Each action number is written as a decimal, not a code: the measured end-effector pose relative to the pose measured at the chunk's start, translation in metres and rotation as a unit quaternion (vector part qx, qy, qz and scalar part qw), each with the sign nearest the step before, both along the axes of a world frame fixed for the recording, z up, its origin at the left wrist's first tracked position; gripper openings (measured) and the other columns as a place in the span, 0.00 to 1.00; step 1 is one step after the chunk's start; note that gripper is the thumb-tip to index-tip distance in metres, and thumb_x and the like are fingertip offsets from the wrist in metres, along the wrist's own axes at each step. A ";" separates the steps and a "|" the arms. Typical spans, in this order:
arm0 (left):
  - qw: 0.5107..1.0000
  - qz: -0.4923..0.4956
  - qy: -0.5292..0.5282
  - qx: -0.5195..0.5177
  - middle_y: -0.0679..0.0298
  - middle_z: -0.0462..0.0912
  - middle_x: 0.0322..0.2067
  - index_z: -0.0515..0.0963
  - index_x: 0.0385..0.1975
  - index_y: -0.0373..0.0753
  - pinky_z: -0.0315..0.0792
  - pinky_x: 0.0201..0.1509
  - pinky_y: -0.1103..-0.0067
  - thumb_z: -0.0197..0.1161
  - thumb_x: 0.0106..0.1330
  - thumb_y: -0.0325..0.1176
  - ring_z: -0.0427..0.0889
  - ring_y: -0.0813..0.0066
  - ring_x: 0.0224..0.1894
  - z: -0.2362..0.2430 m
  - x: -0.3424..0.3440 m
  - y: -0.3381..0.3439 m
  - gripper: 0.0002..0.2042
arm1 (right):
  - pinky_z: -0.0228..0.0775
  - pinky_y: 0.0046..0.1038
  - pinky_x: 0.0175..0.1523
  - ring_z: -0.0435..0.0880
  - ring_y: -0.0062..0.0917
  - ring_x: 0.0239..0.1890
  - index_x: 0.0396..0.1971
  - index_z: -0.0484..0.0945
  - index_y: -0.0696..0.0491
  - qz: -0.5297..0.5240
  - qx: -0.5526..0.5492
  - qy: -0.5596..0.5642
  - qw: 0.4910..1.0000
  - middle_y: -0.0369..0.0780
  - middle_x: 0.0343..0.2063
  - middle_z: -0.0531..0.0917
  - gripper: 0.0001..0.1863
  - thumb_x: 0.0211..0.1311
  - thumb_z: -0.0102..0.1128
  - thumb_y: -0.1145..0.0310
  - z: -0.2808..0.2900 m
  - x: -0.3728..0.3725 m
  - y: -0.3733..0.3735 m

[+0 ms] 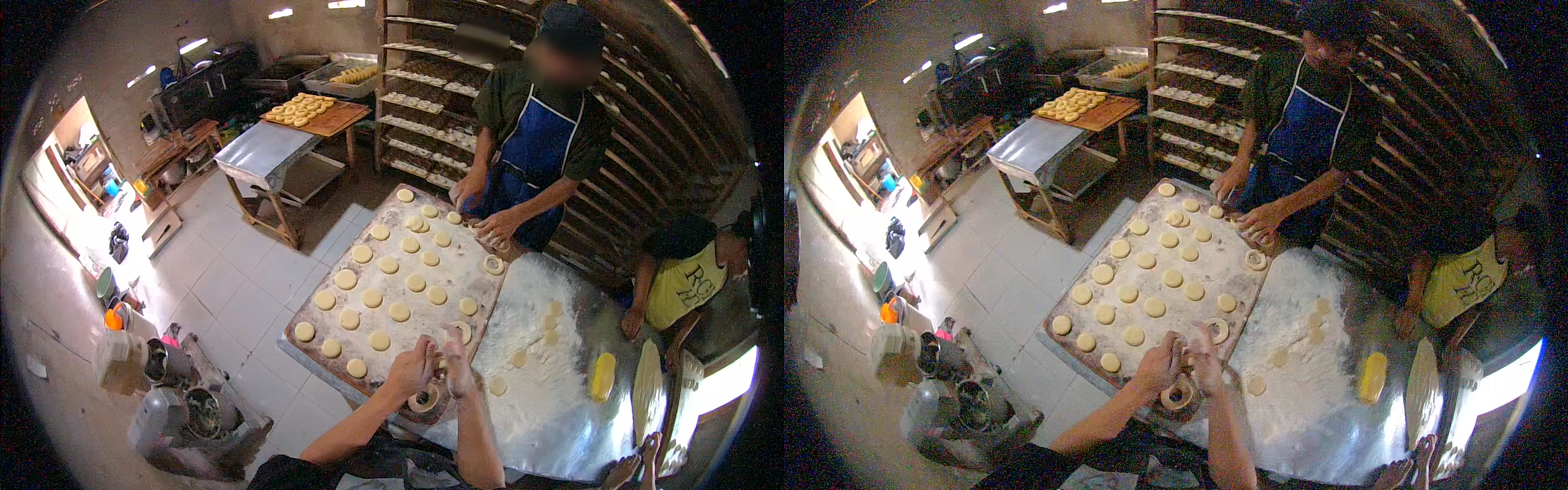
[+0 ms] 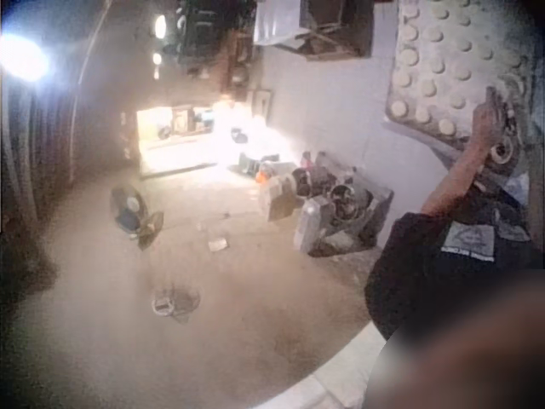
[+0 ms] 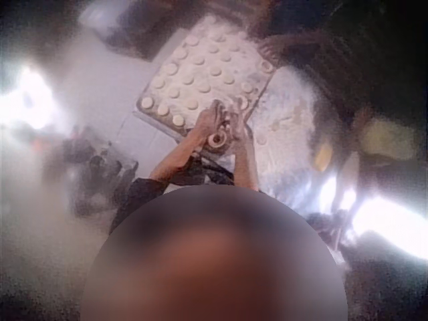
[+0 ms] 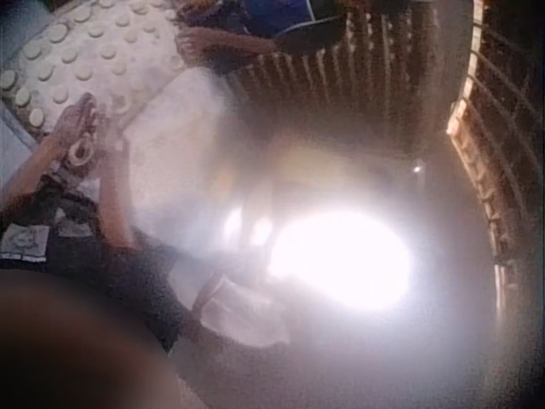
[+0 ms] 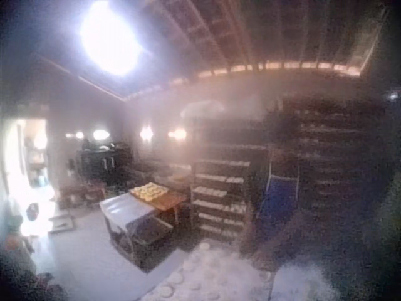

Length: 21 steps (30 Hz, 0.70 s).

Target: The person shapes small dough pieces into rings by hand and places them on a wooden board. A coworker assists by rolling dough and arranging pieces nearby. The shaped dough rings accumulate on the board as the task progresses.

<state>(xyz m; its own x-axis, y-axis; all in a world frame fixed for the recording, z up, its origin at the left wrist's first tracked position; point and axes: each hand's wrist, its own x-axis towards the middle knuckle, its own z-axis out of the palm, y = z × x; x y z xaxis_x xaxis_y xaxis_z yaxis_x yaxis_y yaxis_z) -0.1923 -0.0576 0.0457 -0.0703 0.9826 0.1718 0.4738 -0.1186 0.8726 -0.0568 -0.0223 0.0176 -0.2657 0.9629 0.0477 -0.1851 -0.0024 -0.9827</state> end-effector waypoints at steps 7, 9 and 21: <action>0.941 0.143 0.292 -0.094 0.43 0.76 0.40 0.63 0.59 0.36 0.69 0.43 0.51 0.51 0.73 0.46 0.78 0.41 0.43 0.000 -0.036 0.049 0.23 | 0.62 0.40 0.65 0.71 0.48 0.63 0.72 0.44 0.60 -0.091 -0.021 -0.449 0.889 0.59 0.58 0.72 0.44 0.70 0.47 0.44 0.013 -0.040 0.028; 0.945 0.134 0.288 -0.081 0.45 0.73 0.46 0.62 0.62 0.36 0.66 0.49 0.50 0.53 0.72 0.45 0.75 0.42 0.49 -0.007 -0.055 0.050 0.25 | 0.62 0.45 0.64 0.70 0.50 0.62 0.72 0.46 0.57 -0.125 0.007 -0.521 0.844 0.58 0.58 0.72 0.45 0.67 0.51 0.44 0.018 -0.041 0.027; 0.921 0.019 0.362 -0.142 0.46 0.72 0.47 0.60 0.66 0.40 0.67 0.50 0.51 0.66 0.58 0.40 0.74 0.44 0.49 -0.044 -0.070 0.033 0.36 | 0.52 0.58 0.65 0.67 0.48 0.64 0.73 0.53 0.43 0.006 0.015 -0.744 0.668 0.53 0.62 0.68 0.41 0.61 0.54 0.49 0.014 -0.072 0.011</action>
